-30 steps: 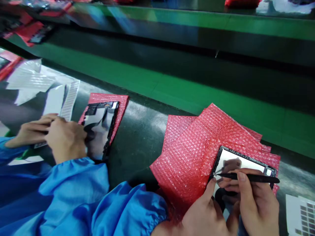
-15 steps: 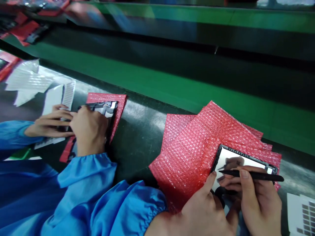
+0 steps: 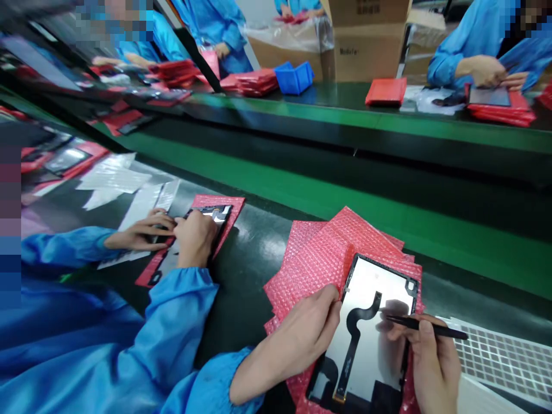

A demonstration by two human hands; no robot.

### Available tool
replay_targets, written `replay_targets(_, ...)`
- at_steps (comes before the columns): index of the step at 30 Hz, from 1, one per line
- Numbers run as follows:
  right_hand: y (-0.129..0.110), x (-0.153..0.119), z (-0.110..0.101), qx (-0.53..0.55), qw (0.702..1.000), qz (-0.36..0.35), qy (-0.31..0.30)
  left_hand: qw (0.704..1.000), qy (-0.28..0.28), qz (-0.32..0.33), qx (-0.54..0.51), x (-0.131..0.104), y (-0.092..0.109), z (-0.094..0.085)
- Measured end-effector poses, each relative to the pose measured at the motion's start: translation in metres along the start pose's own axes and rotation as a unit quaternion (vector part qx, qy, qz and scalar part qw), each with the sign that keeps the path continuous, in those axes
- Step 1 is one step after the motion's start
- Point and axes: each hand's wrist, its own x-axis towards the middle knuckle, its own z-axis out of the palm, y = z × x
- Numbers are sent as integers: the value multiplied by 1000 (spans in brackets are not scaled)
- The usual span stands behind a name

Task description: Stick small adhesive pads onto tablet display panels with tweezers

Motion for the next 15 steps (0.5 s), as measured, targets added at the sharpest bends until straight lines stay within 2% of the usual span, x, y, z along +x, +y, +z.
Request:
replay_targets(2,4,0,5,77,997,-4,32,992,17,8,-123,-2,9,9)
replay_targets(4,-3,-1,8,134,989,-12,67,971,51,34,-230,5,18,16)
replay_targets(6,-19,-2,5,172,979,-42,101,951,69,64,-294,29,27,18)
replay_targets(7,-28,-2,1,184,974,-64,118,945,64,77,-310,49,32,18)
replay_targets(9,-46,2,-10,197,960,-120,161,943,46,91,-318,104,45,16)
replay_targets(11,-58,9,-23,199,942,-173,209,943,34,94,-319,175,62,15)
replay_targets(13,-64,17,-34,195,930,-202,236,949,36,88,-300,246,80,15)
replay_targets(15,-63,23,-40,189,929,-211,240,962,42,81,-258,305,95,16)
